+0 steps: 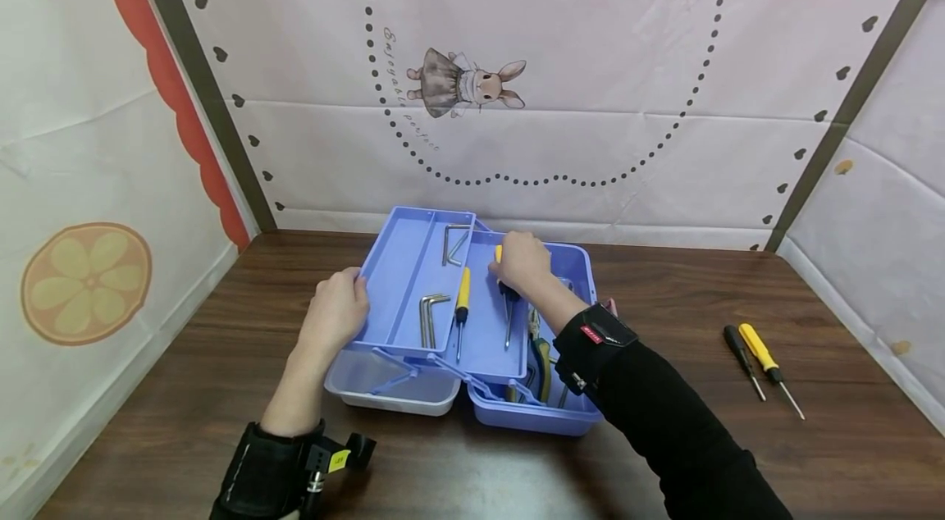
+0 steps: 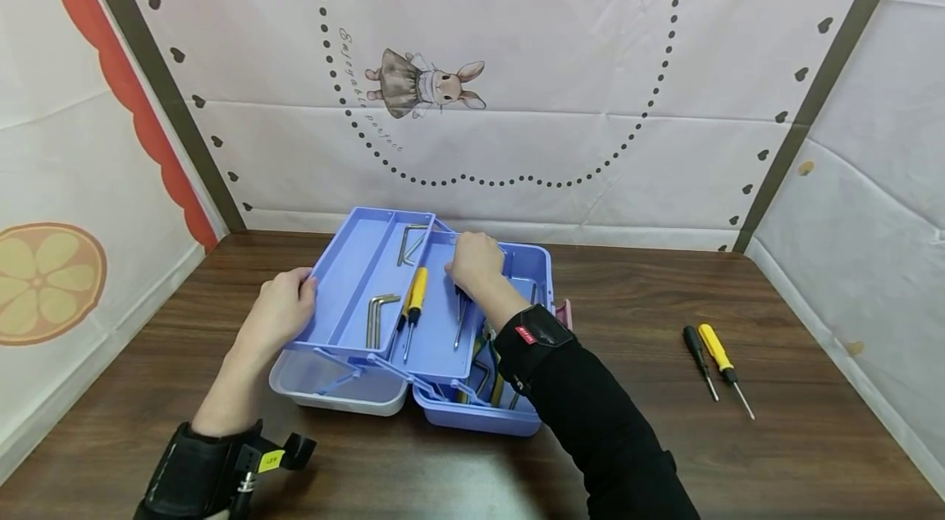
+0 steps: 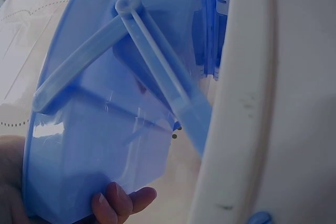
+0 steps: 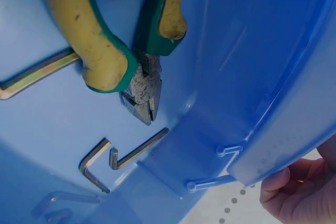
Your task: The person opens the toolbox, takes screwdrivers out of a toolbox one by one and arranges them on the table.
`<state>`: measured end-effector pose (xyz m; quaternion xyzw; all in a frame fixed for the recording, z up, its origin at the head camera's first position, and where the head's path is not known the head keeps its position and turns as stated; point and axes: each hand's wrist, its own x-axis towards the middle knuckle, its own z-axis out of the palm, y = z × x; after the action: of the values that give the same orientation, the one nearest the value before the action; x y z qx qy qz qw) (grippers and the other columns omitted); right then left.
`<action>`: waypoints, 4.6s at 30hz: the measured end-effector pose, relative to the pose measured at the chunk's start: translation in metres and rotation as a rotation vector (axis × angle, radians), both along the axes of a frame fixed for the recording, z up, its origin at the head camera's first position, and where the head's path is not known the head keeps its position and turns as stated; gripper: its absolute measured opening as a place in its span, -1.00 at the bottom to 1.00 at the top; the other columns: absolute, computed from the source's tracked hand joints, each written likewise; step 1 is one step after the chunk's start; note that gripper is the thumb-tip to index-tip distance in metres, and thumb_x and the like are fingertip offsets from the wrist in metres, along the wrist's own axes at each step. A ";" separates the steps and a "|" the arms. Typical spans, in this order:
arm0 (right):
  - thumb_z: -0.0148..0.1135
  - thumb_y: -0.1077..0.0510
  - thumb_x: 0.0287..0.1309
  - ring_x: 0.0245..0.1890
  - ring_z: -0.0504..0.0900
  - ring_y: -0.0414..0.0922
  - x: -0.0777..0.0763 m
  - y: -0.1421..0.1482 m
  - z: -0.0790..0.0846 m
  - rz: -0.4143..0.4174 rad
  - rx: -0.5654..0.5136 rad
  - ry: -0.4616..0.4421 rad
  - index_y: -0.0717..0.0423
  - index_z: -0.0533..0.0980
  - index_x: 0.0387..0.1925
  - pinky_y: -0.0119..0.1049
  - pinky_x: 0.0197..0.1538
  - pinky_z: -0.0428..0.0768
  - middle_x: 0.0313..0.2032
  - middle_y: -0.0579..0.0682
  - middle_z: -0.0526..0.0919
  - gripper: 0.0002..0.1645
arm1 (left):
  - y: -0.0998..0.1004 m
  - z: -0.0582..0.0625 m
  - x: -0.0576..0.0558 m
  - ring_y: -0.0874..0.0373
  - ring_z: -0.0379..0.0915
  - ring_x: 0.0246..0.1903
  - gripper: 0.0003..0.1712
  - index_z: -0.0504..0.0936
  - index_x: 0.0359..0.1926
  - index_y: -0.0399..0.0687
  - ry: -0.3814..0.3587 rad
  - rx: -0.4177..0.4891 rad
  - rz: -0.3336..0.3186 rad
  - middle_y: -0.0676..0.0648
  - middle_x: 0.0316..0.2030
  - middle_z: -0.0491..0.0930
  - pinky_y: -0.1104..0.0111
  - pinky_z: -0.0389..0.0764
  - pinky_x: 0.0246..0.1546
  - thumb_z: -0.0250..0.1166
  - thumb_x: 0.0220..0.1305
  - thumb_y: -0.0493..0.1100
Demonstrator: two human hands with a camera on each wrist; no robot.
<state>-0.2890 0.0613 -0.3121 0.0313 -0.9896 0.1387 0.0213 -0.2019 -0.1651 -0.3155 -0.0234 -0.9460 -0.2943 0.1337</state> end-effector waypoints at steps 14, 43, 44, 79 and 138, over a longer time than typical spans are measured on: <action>0.18 -0.03 0.02 -0.82 0.24 -0.23 0.004 0.007 0.003 0.023 -0.174 -0.003 0.07 0.24 -0.79 -0.46 -0.74 0.17 -0.81 -0.11 0.18 -0.53 | 0.001 0.001 -0.001 -0.30 0.45 -0.23 -0.61 0.38 -0.04 -0.56 -0.015 -0.007 0.002 -0.49 -0.20 0.46 -0.04 0.45 -0.25 -0.16 0.27 -0.31; 0.15 0.13 0.05 -0.43 0.54 -0.04 0.022 0.069 0.065 0.129 -0.468 0.131 0.25 0.42 -0.39 -0.34 -0.45 0.51 -0.37 0.16 0.57 -0.78 | 0.001 0.002 0.001 -0.29 0.46 -0.29 -0.63 0.38 -0.07 -0.58 -0.027 -0.004 -0.009 -0.50 -0.23 0.46 -0.02 0.47 -0.31 -0.16 0.27 -0.32; 0.15 0.13 0.06 -0.44 0.54 -0.03 0.023 0.075 0.064 0.124 -0.464 0.127 0.25 0.42 -0.38 -0.34 -0.45 0.51 -0.36 0.17 0.57 -0.78 | 0.001 0.002 0.001 -0.29 0.46 -0.28 -0.63 0.38 -0.07 -0.58 -0.028 -0.004 -0.009 -0.50 -0.23 0.46 -0.03 0.47 -0.30 -0.16 0.27 -0.32; 0.14 0.18 0.03 -0.68 0.52 -0.12 0.049 0.240 -0.010 -0.173 -0.076 -0.160 0.42 0.45 -0.42 -0.36 -0.63 0.45 -0.62 0.13 0.49 -0.71 | 0.001 0.003 0.000 -0.30 0.45 -0.25 -0.62 0.37 -0.06 -0.59 -0.035 -0.005 -0.014 -0.51 -0.21 0.45 -0.03 0.46 -0.27 -0.17 0.28 -0.32; 0.21 0.11 0.01 -0.56 0.53 0.14 0.068 0.193 0.007 -0.083 0.083 0.038 0.30 0.45 -0.64 -0.04 -0.58 0.45 -0.60 0.21 0.52 -0.67 | -0.001 0.002 0.001 -0.31 0.46 -0.27 -0.62 0.38 -0.07 -0.60 -0.015 -0.004 -0.015 -0.51 -0.23 0.46 -0.03 0.47 -0.29 -0.18 0.27 -0.32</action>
<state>-0.2210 0.2544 -0.3047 -0.0061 -0.9944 0.0961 0.0445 -0.2012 -0.1662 -0.3135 -0.0285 -0.9473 -0.2938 0.1243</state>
